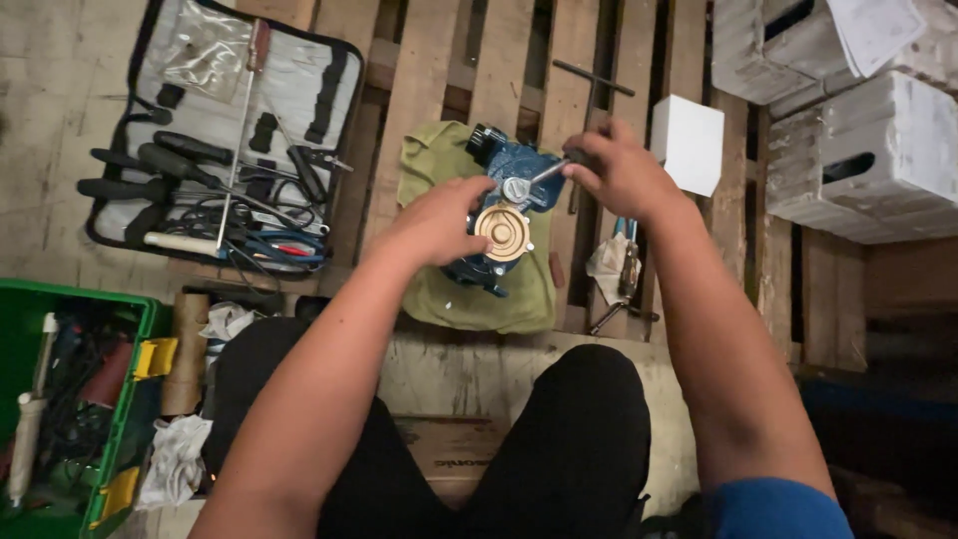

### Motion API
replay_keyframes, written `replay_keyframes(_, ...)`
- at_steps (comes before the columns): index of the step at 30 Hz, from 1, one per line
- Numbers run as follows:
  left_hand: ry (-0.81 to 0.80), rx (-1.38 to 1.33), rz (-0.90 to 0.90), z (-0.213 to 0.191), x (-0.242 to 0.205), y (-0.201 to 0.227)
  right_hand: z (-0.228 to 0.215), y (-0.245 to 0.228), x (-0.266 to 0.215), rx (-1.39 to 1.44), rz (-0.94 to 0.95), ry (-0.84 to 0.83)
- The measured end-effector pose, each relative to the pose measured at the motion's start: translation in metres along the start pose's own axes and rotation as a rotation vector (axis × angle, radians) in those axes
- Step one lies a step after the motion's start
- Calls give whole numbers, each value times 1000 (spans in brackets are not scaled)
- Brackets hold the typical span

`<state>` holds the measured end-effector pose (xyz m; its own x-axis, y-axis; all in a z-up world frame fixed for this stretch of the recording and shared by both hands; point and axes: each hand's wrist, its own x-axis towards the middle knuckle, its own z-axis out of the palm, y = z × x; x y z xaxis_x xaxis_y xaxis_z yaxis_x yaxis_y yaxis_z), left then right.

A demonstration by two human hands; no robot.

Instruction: The person sits on the floor and works on a blue water pump unit placed on a green cloth. They handle a manual, use a wrench to tighten bolts on the pump, and use a T-handle tool to adjust the central brass component.

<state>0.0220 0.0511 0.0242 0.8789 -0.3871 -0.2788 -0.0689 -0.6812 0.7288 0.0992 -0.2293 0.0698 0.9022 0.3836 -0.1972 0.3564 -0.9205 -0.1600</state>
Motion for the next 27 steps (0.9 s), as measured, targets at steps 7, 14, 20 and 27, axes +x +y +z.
replay_keyframes(7, 108, 6, 123, 6, -2, -7, 12, -26, 63, 373, -39, 290)
replay_keyframes(14, 224, 5, 79, 23, -8, -14, 31, -115, 105, 279, -149, 469)
replay_keyframes(20, 101, 135, -200, 17, -42, 18, 23, -183, 59, 197, -315, 33)
replay_keyframes(27, -2, 368, -503, -12, -65, -67, 58, -195, -60, 0, -577, 253)
